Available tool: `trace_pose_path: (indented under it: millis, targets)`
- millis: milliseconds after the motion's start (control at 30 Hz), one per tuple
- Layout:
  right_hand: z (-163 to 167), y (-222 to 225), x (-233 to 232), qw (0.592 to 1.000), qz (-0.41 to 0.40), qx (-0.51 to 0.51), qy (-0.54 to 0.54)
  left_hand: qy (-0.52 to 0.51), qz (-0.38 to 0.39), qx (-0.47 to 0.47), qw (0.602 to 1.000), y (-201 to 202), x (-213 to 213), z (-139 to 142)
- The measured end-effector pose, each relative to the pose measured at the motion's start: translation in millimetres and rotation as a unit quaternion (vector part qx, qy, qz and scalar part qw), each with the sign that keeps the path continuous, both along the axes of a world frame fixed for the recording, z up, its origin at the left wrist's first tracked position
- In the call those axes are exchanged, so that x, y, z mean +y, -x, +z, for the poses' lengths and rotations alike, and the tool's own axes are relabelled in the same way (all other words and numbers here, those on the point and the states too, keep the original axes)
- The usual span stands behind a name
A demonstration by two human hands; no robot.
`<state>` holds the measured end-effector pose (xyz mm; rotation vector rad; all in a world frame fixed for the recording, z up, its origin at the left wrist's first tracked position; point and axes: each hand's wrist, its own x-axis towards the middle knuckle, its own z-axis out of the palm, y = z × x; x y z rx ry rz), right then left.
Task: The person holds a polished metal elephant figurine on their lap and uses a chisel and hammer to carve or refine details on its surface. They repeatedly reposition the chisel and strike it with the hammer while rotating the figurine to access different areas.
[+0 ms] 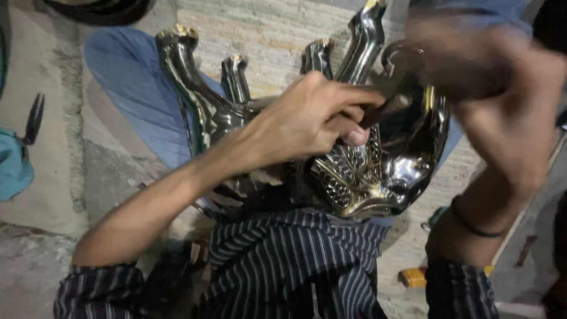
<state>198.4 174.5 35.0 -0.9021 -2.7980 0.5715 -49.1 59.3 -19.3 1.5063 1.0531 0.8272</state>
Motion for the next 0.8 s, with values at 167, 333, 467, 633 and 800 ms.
trace_pose_path:
  millis: [167,333,467,633,800]
  targets:
    - [-8,-16,1,0.998,-0.005,0.041,0.037,-0.071,0.007,-0.044,0.996,-1,2,-6]
    - [-20,-2,-14,0.927,-0.146,0.280,0.204,-0.023,-0.012,-0.011,1.000,5,3,7]
    - [-17,6,-19,0.927,-0.159,0.284,0.186,0.013,-0.048,0.074,0.996,6,7,15]
    - [-3,6,-13,1.000,-0.016,0.022,0.014,-0.029,-0.017,0.020,0.999,3,6,8]
    - [-14,-4,-16,0.980,-0.077,0.157,0.094,-0.040,-0.019,-0.020,0.999,3,3,2]
